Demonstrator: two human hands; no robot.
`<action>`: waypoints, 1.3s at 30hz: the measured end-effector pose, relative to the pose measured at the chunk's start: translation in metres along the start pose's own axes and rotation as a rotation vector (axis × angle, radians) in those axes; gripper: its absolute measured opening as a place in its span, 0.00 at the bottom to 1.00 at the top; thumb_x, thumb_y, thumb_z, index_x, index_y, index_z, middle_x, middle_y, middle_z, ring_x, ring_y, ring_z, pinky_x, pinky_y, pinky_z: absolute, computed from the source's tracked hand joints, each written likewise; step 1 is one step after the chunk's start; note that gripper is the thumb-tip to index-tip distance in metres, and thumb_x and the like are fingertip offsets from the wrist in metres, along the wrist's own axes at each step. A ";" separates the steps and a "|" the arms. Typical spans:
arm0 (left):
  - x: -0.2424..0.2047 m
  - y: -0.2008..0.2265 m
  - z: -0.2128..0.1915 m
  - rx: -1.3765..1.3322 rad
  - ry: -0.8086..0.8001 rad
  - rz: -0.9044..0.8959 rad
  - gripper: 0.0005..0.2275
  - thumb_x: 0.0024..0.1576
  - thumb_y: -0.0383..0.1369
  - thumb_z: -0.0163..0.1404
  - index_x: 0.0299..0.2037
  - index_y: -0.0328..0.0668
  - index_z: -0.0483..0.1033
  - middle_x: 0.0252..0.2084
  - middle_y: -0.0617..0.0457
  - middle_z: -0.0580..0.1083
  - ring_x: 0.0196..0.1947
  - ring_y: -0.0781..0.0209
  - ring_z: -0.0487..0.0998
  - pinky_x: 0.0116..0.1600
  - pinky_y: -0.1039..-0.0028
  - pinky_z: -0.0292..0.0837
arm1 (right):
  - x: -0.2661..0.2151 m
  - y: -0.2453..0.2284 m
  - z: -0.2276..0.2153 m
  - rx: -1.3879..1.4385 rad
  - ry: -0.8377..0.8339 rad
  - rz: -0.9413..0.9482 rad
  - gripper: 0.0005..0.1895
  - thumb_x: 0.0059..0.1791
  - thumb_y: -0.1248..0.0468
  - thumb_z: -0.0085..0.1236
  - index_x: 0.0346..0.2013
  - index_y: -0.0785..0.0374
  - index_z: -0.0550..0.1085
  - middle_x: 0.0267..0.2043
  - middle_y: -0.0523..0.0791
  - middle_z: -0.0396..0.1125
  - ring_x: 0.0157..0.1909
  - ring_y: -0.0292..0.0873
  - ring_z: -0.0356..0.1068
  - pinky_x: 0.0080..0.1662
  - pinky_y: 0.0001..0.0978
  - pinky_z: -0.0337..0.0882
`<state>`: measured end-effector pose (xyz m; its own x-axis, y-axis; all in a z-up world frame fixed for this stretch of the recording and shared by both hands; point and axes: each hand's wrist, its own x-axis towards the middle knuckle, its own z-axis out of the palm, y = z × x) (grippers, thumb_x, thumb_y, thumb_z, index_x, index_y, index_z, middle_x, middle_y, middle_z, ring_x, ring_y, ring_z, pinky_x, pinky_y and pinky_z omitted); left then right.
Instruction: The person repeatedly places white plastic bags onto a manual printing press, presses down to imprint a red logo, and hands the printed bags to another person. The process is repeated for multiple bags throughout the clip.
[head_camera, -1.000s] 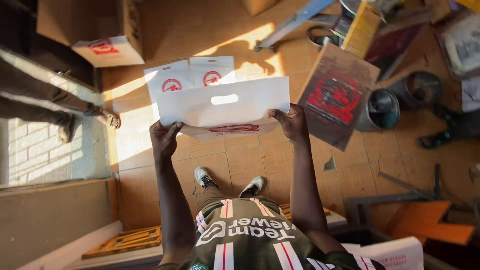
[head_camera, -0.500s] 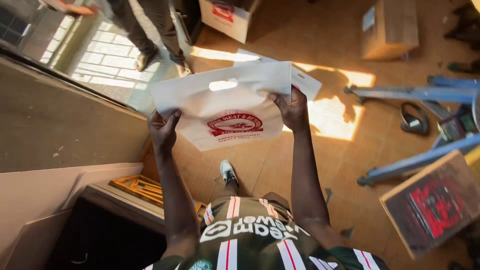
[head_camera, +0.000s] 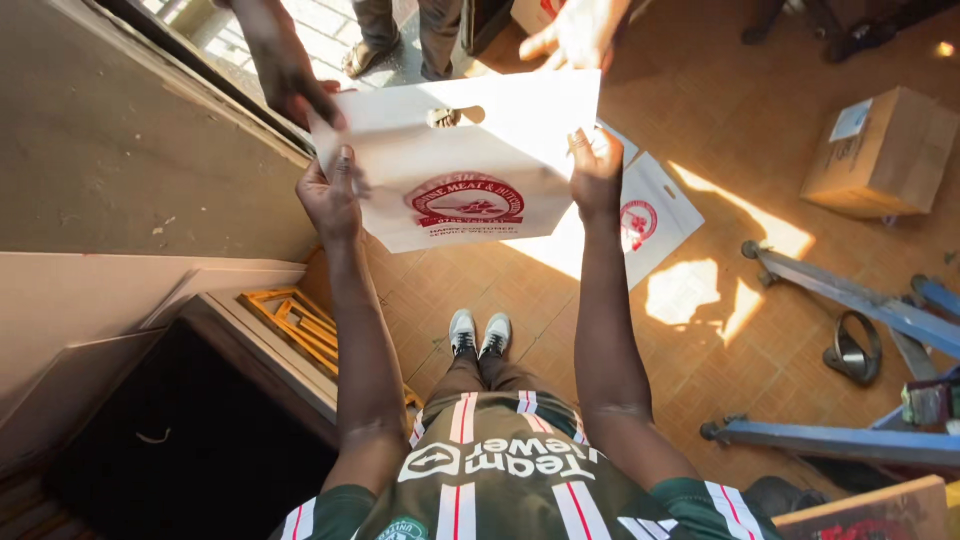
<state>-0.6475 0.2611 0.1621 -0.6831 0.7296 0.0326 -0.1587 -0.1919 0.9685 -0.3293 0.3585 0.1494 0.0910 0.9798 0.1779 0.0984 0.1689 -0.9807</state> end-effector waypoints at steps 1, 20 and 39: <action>0.007 -0.006 0.004 -0.003 0.006 0.008 0.11 0.60 0.33 0.60 0.29 0.38 0.74 0.19 0.47 0.73 0.14 0.65 0.75 0.19 0.78 0.74 | 0.008 -0.006 0.003 0.004 -0.006 -0.007 0.14 0.55 0.67 0.53 0.25 0.63 0.71 0.24 0.40 0.61 0.29 0.35 0.57 0.38 0.27 0.64; -0.015 -0.077 -0.034 0.710 0.146 0.022 0.11 0.57 0.36 0.57 0.32 0.37 0.74 0.27 0.40 0.75 0.30 0.44 0.78 0.38 0.56 0.73 | -0.045 0.041 -0.020 -0.200 0.050 0.153 0.03 0.52 0.69 0.54 0.37 0.65 0.75 0.34 0.52 0.70 0.40 0.45 0.73 0.48 0.41 0.74; -0.306 -0.104 0.166 0.566 -1.338 -0.251 0.06 0.53 0.27 0.51 0.38 0.45 0.78 0.26 0.52 0.78 0.26 0.61 0.75 0.36 0.69 0.71 | -0.283 0.000 -0.249 -0.326 0.569 0.424 0.05 0.50 0.64 0.60 0.39 0.56 0.80 0.30 0.45 0.73 0.33 0.40 0.71 0.42 0.33 0.70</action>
<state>-0.3036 0.1661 0.0927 0.5216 0.8147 -0.2533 0.3377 0.0755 0.9382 -0.1088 0.0548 0.1192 0.6716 0.7332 -0.1064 0.2200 -0.3345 -0.9163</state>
